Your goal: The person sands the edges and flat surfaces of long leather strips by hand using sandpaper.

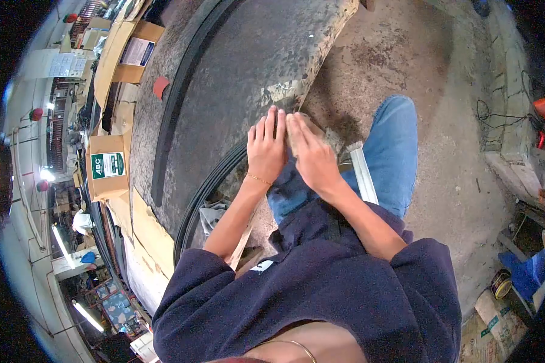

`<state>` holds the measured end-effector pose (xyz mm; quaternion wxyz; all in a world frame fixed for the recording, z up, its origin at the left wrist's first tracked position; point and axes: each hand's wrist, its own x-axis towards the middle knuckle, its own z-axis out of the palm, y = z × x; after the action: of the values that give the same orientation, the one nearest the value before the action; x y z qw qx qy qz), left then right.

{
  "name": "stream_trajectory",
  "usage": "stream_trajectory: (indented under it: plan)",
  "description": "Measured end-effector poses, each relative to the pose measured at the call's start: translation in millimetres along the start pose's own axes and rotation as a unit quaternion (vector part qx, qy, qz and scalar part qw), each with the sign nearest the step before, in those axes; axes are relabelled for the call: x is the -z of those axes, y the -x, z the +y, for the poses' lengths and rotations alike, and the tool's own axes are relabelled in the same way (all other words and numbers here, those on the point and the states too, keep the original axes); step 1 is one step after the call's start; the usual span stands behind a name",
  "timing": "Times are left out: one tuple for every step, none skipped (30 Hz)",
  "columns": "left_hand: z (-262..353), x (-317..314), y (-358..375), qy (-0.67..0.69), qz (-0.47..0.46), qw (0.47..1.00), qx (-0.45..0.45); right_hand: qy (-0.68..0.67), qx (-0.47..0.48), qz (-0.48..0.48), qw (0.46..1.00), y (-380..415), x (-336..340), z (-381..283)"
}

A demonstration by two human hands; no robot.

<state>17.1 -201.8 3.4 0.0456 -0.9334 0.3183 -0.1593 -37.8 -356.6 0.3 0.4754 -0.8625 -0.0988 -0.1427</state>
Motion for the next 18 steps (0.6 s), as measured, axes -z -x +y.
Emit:
stream_trajectory:
  plan:
    - [0,2,0,-0.007,-0.005,1.0,-0.003,0.007,-0.042,-0.017,0.999,-2,1,5]
    - [0,2,2,-0.008,-0.005,1.0,-0.003,0.015,-0.086,-0.035,0.996,-1,3,10]
    - [0,2,2,-0.01,-0.003,1.0,-0.002,0.021,-0.083,-0.026,0.996,-1,5,13]
    - [1,1,0,-0.011,-0.001,1.0,-0.002,0.022,-0.084,-0.025,0.996,-2,5,14]
    - [1,0,-1,-0.01,-0.001,1.0,-0.002,0.024,-0.037,0.0,0.999,-1,6,13]
    - [1,1,-1,-0.004,0.004,1.0,-0.004,0.023,0.009,0.024,0.999,-1,7,11]
    - [0,2,0,0.001,0.008,1.0,-0.006,0.023,0.007,0.024,0.999,1,5,14]
    - [0,0,1,0.0,0.007,1.0,-0.005,0.035,-0.047,-0.019,0.998,3,3,20]
    - [0,-1,1,-0.004,0.009,1.0,-0.006,0.047,-0.099,-0.062,0.992,1,4,20]
    - [-1,-2,0,-0.009,0.012,1.0,-0.006,0.047,-0.097,-0.061,0.992,0,4,19]
    - [-3,-3,-1,-0.01,0.014,1.0,-0.007,0.025,-0.065,-0.021,0.997,-2,7,18]
    - [-3,-1,-3,0.0,0.016,1.0,-0.007,0.004,-0.035,0.018,0.999,-3,8,15]
    - [0,1,0,0.013,0.015,1.0,-0.007,0.004,-0.039,0.015,0.999,1,6,11]
    - [1,-1,0,0.014,0.014,1.0,-0.007,-0.001,-0.025,0.01,1.0,1,2,6]
    - [0,-2,-1,0.001,0.018,1.0,-0.01,-0.007,-0.007,0.008,1.0,-2,0,5]
    - [-1,-2,-1,-0.013,0.019,1.0,-0.012,-0.008,-0.007,0.009,1.0,-3,0,6]
    - [0,-3,0,-0.004,0.012,1.0,-0.006,-0.008,-0.042,-0.002,0.999,-6,0,10]
    - [1,-2,2,-0.004,0.012,1.0,-0.003,-0.008,-0.078,-0.014,0.997,-7,1,12]
